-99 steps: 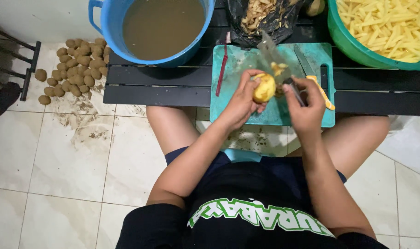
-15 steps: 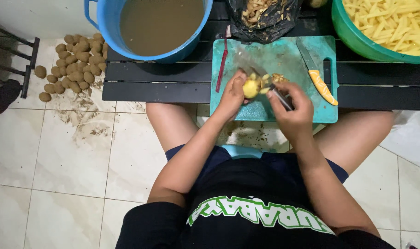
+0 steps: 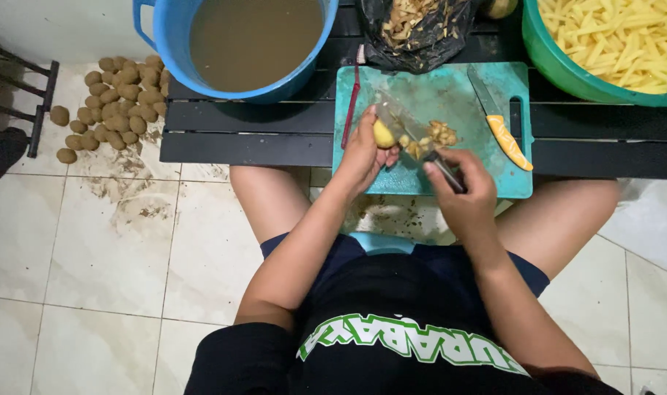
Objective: Peeling and slicing a potato on a cutting board using a knife
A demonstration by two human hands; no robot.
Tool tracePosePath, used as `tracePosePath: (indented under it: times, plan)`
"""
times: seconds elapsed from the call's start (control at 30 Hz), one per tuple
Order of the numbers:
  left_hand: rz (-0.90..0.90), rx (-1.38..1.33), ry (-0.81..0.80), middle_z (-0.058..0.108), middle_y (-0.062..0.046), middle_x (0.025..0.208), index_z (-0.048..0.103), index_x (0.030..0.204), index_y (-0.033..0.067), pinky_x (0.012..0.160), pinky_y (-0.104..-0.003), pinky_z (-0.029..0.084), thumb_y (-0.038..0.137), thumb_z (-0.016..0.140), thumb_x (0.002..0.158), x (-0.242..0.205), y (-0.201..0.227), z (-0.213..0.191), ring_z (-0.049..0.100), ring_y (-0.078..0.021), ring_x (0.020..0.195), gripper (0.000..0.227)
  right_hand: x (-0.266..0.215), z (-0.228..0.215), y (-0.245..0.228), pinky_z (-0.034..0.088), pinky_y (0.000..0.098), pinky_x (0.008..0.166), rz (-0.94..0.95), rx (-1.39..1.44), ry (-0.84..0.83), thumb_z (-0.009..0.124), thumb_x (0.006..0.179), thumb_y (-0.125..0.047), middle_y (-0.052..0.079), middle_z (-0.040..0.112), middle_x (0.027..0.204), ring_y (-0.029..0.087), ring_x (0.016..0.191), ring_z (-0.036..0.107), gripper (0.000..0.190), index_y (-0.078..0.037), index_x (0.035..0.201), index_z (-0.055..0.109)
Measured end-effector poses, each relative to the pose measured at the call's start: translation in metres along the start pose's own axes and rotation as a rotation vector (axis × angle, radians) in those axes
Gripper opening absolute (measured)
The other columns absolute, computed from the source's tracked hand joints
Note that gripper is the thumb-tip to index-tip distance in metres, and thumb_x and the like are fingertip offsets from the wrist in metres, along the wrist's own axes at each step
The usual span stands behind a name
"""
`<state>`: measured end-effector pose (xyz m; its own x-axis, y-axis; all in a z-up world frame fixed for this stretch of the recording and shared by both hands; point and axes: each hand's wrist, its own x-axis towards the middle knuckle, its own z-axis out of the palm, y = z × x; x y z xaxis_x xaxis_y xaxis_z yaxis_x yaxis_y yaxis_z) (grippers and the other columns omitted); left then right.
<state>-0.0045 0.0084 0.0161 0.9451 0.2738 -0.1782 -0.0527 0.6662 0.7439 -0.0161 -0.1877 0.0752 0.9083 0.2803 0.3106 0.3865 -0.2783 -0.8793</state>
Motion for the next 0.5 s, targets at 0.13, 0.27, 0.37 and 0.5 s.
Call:
tracePosePath:
  times: [0.13, 0.27, 0.37, 0.5]
  plan:
    - [0.009, 0.008, 0.013, 0.063, -0.018, 0.089, 0.046, 0.131, 0.0089, 0.035, -0.023, 0.040, 0.045, 0.041, 0.110, -0.003, 0.006, 0.011, 0.056, -0.0204, 0.054, 0.042, -0.002, 0.006, 0.000, 0.049, 0.0403, 0.060, -0.149, -0.089, 0.039, 0.085, 0.097, -0.016, 0.015, 0.064, 0.086, 0.039, 0.072, 0.067, 0.020, -0.006, 0.110, 0.075]
    - [0.086, 0.113, -0.021, 0.060, -0.018, 0.082, 0.049, 0.123, 0.0117, 0.033, -0.021, 0.037, 0.038, 0.036, 0.110, -0.007, 0.010, 0.018, 0.052, -0.0179, 0.051, 0.032, 0.003, 0.012, 0.001, 0.049, 0.0411, 0.065, -0.216, -0.068, 0.069, 0.084, 0.099, -0.017, 0.014, 0.066, 0.091, 0.038, 0.077, 0.066, 0.020, -0.006, 0.112, 0.074]
    - [0.089, 0.107, -0.061, 0.063, -0.020, 0.087, 0.049, 0.123, 0.0111, 0.033, -0.021, 0.040, 0.039, 0.038, 0.110, 0.000, -0.009, 0.004, 0.055, -0.0177, 0.051, 0.032, 0.012, 0.014, 0.000, 0.047, 0.0414, 0.063, -0.162, -0.012, 0.058, 0.081, 0.101, -0.015, 0.016, 0.066, 0.091, 0.035, 0.074, 0.065, 0.018, -0.005, 0.114, 0.072]
    - [0.029, 0.099, -0.141, 0.063, -0.021, 0.086, 0.053, 0.126, 0.0085, 0.032, -0.021, 0.042, 0.037, 0.036, 0.112, -0.009, -0.017, 0.009, 0.056, -0.0165, 0.051, 0.036, 0.033, 0.014, 0.023, 0.046, 0.0405, 0.061, -0.084, 0.040, 0.076, 0.080, 0.104, -0.010, 0.019, 0.063, 0.089, 0.029, 0.071, 0.061, 0.019, -0.003, 0.117, 0.070]
